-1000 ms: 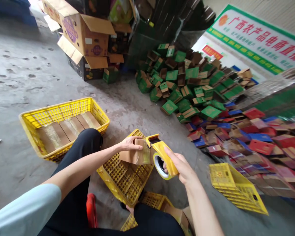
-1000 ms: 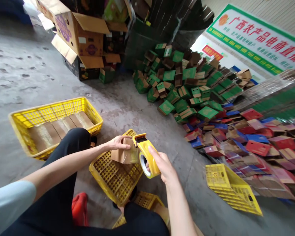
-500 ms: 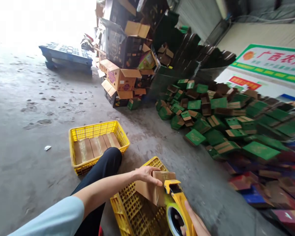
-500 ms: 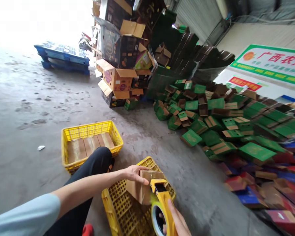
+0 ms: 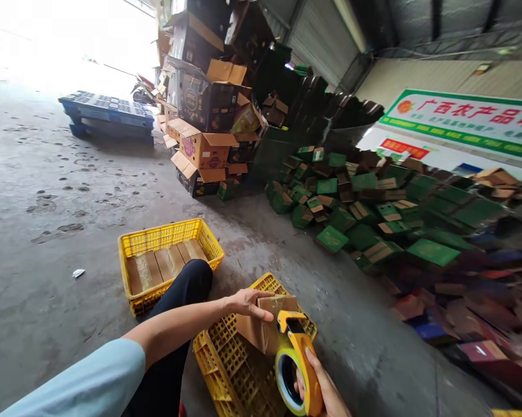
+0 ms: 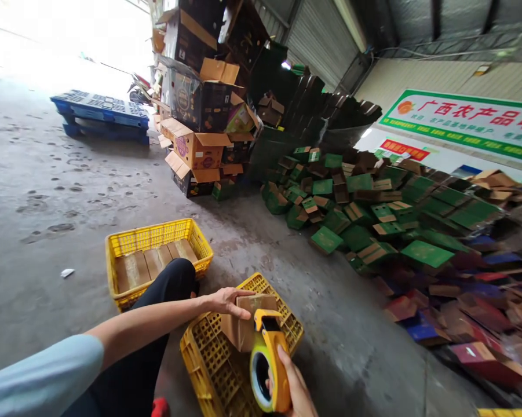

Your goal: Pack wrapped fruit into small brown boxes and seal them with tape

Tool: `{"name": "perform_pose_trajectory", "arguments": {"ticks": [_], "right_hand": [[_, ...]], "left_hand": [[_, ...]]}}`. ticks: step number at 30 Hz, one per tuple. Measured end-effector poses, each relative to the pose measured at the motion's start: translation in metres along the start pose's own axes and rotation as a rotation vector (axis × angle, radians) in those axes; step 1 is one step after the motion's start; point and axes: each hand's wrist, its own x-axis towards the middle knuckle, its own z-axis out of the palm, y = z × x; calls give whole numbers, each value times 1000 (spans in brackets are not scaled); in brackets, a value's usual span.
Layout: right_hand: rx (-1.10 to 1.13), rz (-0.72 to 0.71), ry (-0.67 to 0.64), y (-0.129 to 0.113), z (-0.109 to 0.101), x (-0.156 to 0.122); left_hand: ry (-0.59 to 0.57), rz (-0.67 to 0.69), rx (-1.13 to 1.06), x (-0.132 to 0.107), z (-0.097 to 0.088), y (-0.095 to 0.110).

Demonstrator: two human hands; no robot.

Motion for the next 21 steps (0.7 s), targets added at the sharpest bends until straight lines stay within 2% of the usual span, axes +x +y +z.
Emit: {"name": "perform_pose_trajectory", "arguments": {"ticks": [3, 8, 12, 15, 18, 21], "right_hand": [[-34, 27, -54, -9, 16, -11], [-85, 26, -105, -46, 42, -21], [-156, 16, -103, -68, 49, -29], [-201, 67, -60, -63, 39, -39], [-162, 132, -26, -45, 24, -49], [-89, 139, -73, -30, 9, -54]], "left_hand": [[36, 57, -111, -18, 2, -9], [108, 162, -394, -40, 9, -16], [148, 184, -507, -57, 25, -17], [153, 164, -426, -71, 41, -21], [157, 111, -232, -79, 54, -26], [129, 148, -37, -76, 64, -27]]}}
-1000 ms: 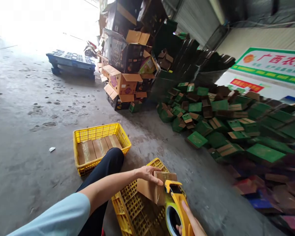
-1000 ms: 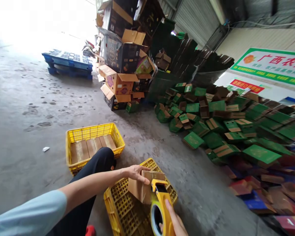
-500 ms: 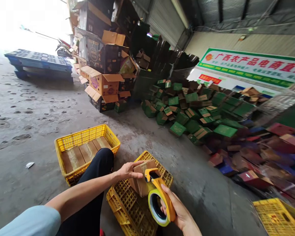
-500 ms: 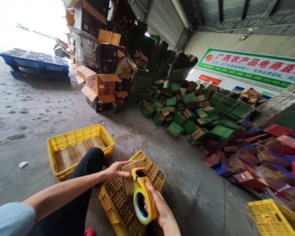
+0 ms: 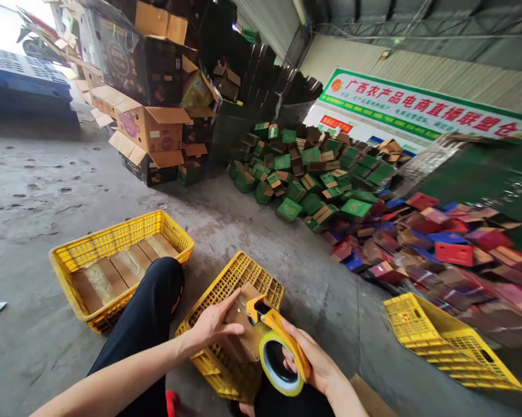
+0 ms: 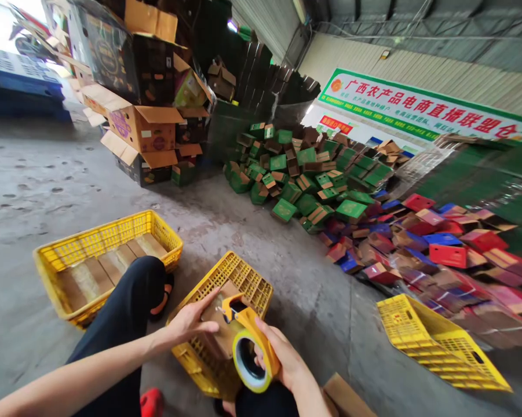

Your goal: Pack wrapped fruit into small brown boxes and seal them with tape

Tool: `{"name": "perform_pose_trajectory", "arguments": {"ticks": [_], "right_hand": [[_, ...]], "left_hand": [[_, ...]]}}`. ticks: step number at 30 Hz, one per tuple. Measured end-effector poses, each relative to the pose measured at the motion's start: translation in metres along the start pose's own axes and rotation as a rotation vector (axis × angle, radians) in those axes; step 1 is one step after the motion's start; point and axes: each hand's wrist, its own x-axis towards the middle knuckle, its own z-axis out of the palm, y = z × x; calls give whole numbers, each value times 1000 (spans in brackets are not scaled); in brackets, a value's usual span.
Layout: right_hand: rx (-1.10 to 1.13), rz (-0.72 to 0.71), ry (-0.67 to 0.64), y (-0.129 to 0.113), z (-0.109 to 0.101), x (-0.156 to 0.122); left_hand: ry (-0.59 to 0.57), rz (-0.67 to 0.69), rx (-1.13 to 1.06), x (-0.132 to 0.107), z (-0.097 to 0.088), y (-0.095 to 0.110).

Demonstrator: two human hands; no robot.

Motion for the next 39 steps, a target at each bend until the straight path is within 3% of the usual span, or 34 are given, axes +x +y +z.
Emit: {"name": "perform_pose_trajectory", "arguments": {"ticks": [4, 8, 11, 14, 18, 22, 26, 30, 35, 39], "right_hand": [[-13, -51, -14, 3, -11, -4], [-36, -42, 19, -2, -15, -12], [-75, -12, 14, -3, -18, -13], [-80, 5, -18, 0, -23, -10], [-102, 30, -124, 5, -28, -7], [-99, -26, -78, 2, -34, -10], [-233, -14, -15, -7, -42, -12], [-352, -5, -37, -11, -47, -16], [-373, 23, -75, -7, -51, -30], [-391, 36, -48, -1, -58, -41]], "left_hand": [[-114, 227, 217, 20, 6, 3], [-223, 464, 398, 45, -3, 13], [-347, 614, 421, 61, -14, 17], [-412, 675, 407, 72, -18, 11], [-409, 723, 384, 78, -14, -6], [-395, 747, 406, 77, -14, -16], [-440, 740, 431, 77, -15, -15], [-473, 692, 461, 77, -9, -14], [-505, 648, 494, 73, 0, -14], [-505, 602, 519, 73, -5, -9]]}}
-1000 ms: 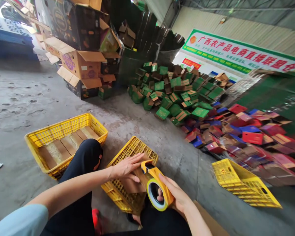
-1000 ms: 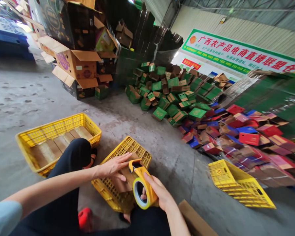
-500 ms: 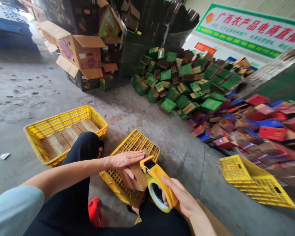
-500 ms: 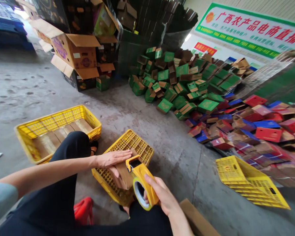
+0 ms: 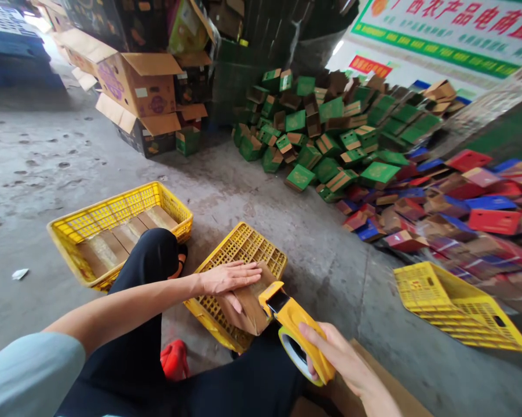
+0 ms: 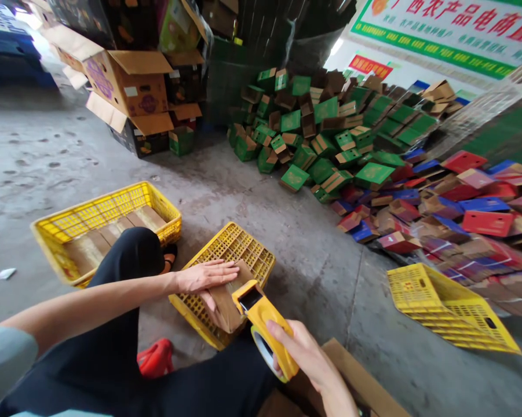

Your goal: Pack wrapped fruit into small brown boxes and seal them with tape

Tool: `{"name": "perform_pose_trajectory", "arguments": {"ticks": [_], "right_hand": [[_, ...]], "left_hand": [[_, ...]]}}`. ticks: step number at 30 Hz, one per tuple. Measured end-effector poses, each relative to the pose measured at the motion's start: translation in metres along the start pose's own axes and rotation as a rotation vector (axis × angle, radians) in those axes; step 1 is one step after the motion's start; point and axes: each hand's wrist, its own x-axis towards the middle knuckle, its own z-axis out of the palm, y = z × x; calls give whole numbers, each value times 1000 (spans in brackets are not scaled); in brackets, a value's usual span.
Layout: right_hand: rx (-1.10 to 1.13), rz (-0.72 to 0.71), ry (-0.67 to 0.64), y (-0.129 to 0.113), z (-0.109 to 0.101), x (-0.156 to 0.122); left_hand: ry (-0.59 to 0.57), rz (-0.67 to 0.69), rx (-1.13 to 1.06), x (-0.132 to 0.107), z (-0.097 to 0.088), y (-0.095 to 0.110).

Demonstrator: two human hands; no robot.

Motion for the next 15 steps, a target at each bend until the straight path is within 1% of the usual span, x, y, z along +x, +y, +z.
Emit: {"name": "perform_pose_trajectory", "arguments": {"ticks": [4, 6, 8, 12, 15], "right_hand": [[14, -42, 28, 5, 3, 0], [22, -70, 31, 6, 6, 3], [34, -81, 34, 8, 7, 5], [44, -99, 15, 12, 5, 10], [61, -101, 2, 16, 1, 13]], "left_hand": [[-4, -12, 37, -2, -17, 0], [-10, 20, 66, -1, -24, 1], [-29, 79, 91, 2, -29, 5], [-100, 200, 80, 19, -29, 17], [-124, 224, 58, 33, -23, 21]]}}
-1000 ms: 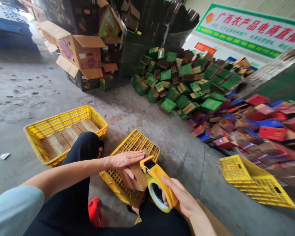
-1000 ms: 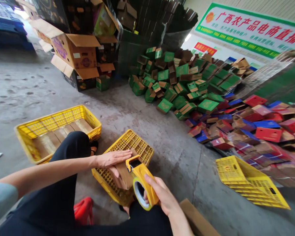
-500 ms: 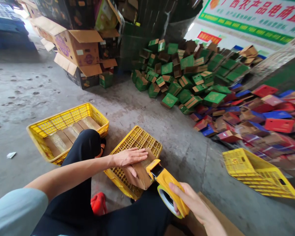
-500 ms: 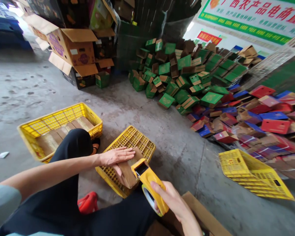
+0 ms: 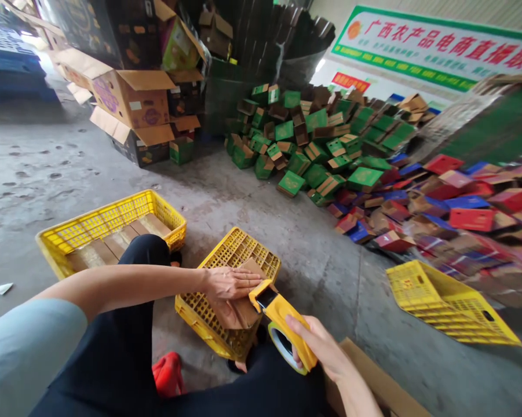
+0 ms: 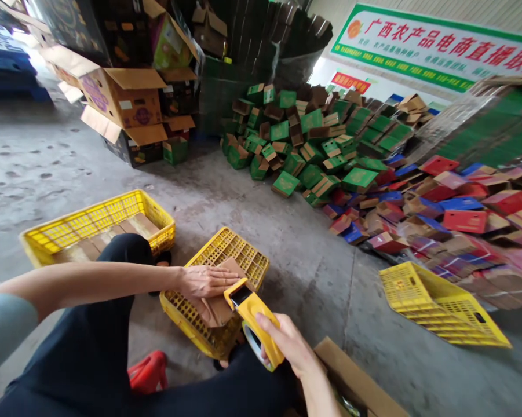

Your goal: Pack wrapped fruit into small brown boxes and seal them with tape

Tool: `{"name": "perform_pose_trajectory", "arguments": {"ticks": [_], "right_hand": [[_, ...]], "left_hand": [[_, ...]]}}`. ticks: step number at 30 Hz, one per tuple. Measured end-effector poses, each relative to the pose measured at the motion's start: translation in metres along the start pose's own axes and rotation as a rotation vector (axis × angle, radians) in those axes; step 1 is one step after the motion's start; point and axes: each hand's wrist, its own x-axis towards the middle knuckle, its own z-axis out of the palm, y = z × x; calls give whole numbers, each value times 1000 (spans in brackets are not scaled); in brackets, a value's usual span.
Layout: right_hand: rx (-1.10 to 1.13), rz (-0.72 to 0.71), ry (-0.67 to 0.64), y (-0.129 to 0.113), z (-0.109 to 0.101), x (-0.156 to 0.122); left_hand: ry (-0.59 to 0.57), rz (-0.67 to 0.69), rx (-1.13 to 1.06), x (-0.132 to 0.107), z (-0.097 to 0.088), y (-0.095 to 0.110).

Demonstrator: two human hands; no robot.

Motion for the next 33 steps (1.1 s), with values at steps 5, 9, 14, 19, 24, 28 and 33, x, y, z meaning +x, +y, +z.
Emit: {"name": "perform_pose_trajectory", "arguments": {"ticks": [5, 9, 14, 19, 24, 28, 33], "right_hand": [[49, 13, -2, 4, 3, 2], [40, 9, 3, 5, 7, 4], [10, 75, -7, 20, -10, -10], [43, 98, 42, 35, -20, -31], [54, 57, 79, 43, -16, -33], [12, 21, 103, 45, -18, -33], [-8, 34, 86, 41, -20, -31]], "left_hand": [[16, -12, -4, 4, 6, -7], [-13, -13, 8, -3, 3, -13], [-9, 27, 44, -6, 0, -20], [-6, 15, 24, -6, 2, -21], [-58, 24, 61, -3, -5, -12], [-95, 35, 109, 8, -9, 6], [-97, 75, 99, 25, 5, 22]]}}
